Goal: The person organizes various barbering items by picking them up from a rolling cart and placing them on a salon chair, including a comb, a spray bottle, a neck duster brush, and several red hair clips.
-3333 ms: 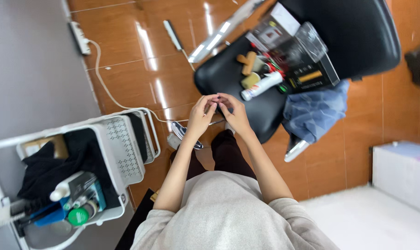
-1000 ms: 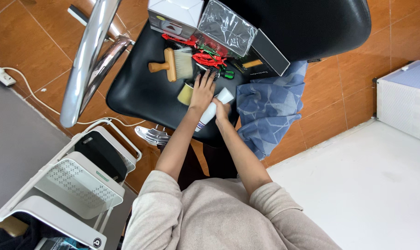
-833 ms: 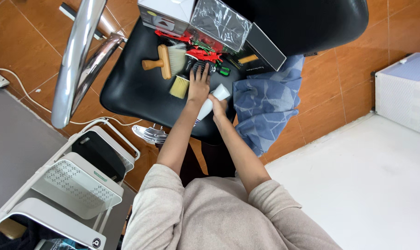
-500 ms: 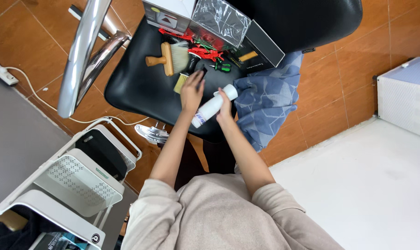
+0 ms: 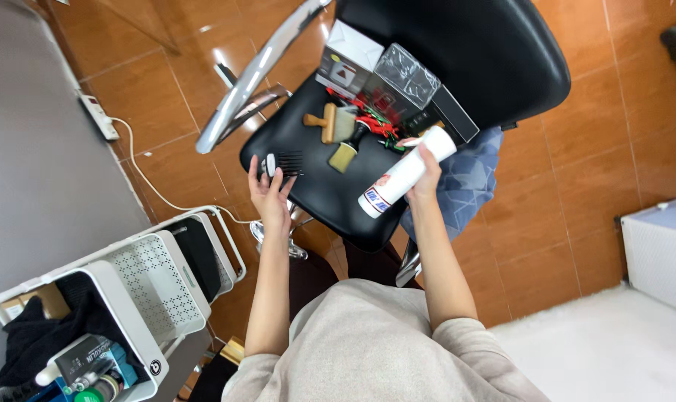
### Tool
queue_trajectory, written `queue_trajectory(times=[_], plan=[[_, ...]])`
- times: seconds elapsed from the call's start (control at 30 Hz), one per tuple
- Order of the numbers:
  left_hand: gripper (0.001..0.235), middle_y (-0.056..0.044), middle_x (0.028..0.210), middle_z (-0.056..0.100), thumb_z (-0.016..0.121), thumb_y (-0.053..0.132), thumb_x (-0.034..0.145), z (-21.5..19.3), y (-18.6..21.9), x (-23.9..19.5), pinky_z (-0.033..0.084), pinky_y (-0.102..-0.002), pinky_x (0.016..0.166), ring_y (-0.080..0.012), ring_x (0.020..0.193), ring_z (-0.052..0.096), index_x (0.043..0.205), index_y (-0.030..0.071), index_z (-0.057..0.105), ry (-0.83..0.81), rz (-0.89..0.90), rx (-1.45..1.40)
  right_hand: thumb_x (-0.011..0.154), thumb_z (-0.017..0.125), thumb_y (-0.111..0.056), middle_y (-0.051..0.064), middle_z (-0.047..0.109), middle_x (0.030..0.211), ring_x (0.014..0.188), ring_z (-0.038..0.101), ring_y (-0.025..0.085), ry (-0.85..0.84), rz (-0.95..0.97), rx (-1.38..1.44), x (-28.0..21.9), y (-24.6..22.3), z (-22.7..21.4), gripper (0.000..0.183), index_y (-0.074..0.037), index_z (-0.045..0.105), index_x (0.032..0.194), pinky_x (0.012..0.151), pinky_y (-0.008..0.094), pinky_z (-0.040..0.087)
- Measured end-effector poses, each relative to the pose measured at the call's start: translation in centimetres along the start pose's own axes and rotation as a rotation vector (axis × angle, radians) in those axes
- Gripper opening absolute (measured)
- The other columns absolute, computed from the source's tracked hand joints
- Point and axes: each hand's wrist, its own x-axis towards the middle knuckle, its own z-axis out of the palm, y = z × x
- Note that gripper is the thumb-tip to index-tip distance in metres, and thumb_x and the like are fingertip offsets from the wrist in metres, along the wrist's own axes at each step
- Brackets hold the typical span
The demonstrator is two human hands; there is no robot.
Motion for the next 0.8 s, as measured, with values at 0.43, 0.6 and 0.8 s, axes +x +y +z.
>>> queue_trajectory(times=[0.43, 0.6, 0.8], plan=[[0.033, -0.009, 0.113, 0.072, 0.072, 0.003, 0.098, -2.0, 11.4, -3.2, 0.052, -0.030, 0.089, -0.0161, 0.103, 0.066, 0.129, -0.006, 0.067, 0.089, 0.272, -0.044, 0.065, 0.074, 0.003, 0.009, 0.068, 0.106, 0.099, 0.065, 0.017, -0.589, -0.371, -0.832, -13.9, -10.5, 21.4, 0.051, 0.002, 0.060, 0.114, 0.092, 0.030, 0.052], [0.032, -0.012, 0.110, 0.074, 0.073, -0.001, 0.091, -2.5, 17.6, -4.0, 0.058, -0.027, 0.083, -0.0142, 0.096, 0.072, 0.121, -0.006, 0.064, 0.011, 0.425, -0.051, 0.069, 0.075, 0.002, 0.005, 0.067, 0.104, 0.096, 0.063, 0.012, -0.740, -0.328, -0.674, -17.2, -9.0, 25.0, 0.050, -0.001, 0.060, 0.116, 0.089, 0.027, 0.052], [0.026, -0.013, 0.110, 0.071, 0.077, -0.012, 0.091, -5.2, 22.0, -4.4, 0.057, -0.027, 0.093, -0.0154, 0.103, 0.071, 0.106, -0.002, 0.058, -0.085, 0.598, -0.099, 0.075, 0.076, 0.001, 0.008, 0.065, 0.098, 0.087, 0.062, 0.014, -0.957, -0.398, -0.561, -18.7, -5.9, 27.8, 0.028, 0.000, 0.065, 0.101, 0.079, 0.028, 0.051]])
